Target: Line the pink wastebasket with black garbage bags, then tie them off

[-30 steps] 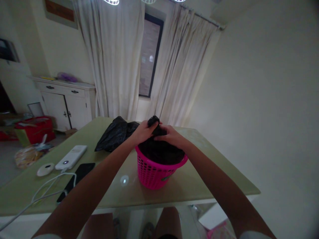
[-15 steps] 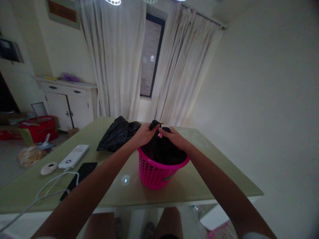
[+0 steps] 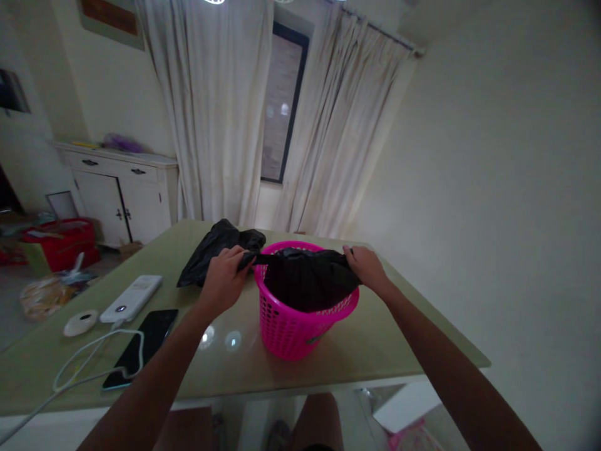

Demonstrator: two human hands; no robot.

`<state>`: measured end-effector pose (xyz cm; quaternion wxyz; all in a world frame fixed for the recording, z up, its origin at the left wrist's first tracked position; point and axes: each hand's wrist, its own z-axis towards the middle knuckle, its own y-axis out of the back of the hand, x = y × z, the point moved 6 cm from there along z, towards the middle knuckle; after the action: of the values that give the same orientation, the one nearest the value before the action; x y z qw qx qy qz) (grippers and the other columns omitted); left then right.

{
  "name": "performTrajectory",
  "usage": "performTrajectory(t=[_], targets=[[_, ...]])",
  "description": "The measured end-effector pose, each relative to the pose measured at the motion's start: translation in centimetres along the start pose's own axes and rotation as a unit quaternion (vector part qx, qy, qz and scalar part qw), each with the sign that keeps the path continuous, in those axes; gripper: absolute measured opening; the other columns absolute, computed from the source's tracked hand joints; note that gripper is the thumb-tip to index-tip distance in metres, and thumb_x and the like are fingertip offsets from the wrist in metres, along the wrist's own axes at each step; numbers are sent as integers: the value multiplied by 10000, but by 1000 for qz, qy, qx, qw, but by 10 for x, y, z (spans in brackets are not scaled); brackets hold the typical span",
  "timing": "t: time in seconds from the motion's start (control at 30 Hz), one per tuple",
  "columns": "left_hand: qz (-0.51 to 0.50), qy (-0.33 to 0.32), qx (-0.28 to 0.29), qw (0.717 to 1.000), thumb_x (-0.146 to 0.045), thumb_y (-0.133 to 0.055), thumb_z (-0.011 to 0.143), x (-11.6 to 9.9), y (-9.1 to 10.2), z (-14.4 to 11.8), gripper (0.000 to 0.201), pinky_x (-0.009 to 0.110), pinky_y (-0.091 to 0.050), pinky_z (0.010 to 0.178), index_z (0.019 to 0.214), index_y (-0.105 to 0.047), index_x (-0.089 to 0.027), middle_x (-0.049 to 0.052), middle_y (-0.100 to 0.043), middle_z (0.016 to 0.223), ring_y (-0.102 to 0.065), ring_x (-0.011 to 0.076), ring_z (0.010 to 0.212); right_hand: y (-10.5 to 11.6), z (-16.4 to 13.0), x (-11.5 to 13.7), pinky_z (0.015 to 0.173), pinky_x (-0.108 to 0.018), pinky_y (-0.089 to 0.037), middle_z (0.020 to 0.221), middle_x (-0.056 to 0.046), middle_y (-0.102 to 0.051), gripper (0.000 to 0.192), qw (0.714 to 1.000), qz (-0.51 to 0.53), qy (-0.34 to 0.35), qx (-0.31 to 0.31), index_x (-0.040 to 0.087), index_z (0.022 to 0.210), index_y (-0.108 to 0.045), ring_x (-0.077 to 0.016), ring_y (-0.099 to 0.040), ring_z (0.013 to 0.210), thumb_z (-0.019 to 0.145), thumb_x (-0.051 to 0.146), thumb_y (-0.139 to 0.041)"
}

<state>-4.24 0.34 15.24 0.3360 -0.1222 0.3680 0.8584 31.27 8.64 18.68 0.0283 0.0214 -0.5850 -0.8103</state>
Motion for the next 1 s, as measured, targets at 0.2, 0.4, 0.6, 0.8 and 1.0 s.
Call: performTrajectory(t=[0.2, 0.4, 0.6, 0.8, 1.0], targets=[[-225, 95, -41, 969, -549, -691, 985, 7, -8, -32, 344, 357, -557, 869, 1096, -710, -224, 41, -742, 999, -700, 236, 936, 22, -19, 20, 1112, -417, -529, 1328, -137, -767, 468, 945, 277, 172, -27, 201, 1283, -759, -267, -711, 1247, 1117, 551, -497], [-340, 200, -130, 910, -681, -434, 1069, 54, -38, -57, 620, 404, -636, 905, 1406, -610, -191, 144, -717, 1256, -741, 262, 1035, 4, -41, 92, 1051, -468, -557, 1316, -158, -787, 619, 918, 205, 306, 149, 189, 1418, -715, -327, -732, 1178, 859, 388, -891], [65, 294, -31, 953, -463, -581, 964, 124, -55, -83, 712, 667, -442, 1234, 1554, -546, -66, 306, -522, 1627, -513, 485, 1511, 61, -23, 74, 1003, -415, -547, 1101, -71, -818, 240, 894, 344, 283, 46, 195, 1101, -795, -262, -731, 1057, 935, 359, -740], [166, 415, -107, 888, -554, -467, 1022, 170, -29, -90, 909, 759, -388, 1213, 1712, -295, 12, 388, -313, 1759, -400, 582, 1580, 132, -3, -39, 858, -372, -574, 938, -24, -791, 372, 863, 475, 61, -163, 213, 1006, -803, -237, -710, 896, 746, 472, -866], [-10, 447, 85, 890, -495, -677, 853, 214, -42, -67, 566, 649, -571, 1037, 1213, -735, -62, 317, -787, 1181, -739, 536, 1213, 123, -39, -121, 876, -441, -542, 910, -48, -716, 408, 847, 309, -115, -417, 205, 998, -707, -252, -647, 857, 766, 539, -738]])
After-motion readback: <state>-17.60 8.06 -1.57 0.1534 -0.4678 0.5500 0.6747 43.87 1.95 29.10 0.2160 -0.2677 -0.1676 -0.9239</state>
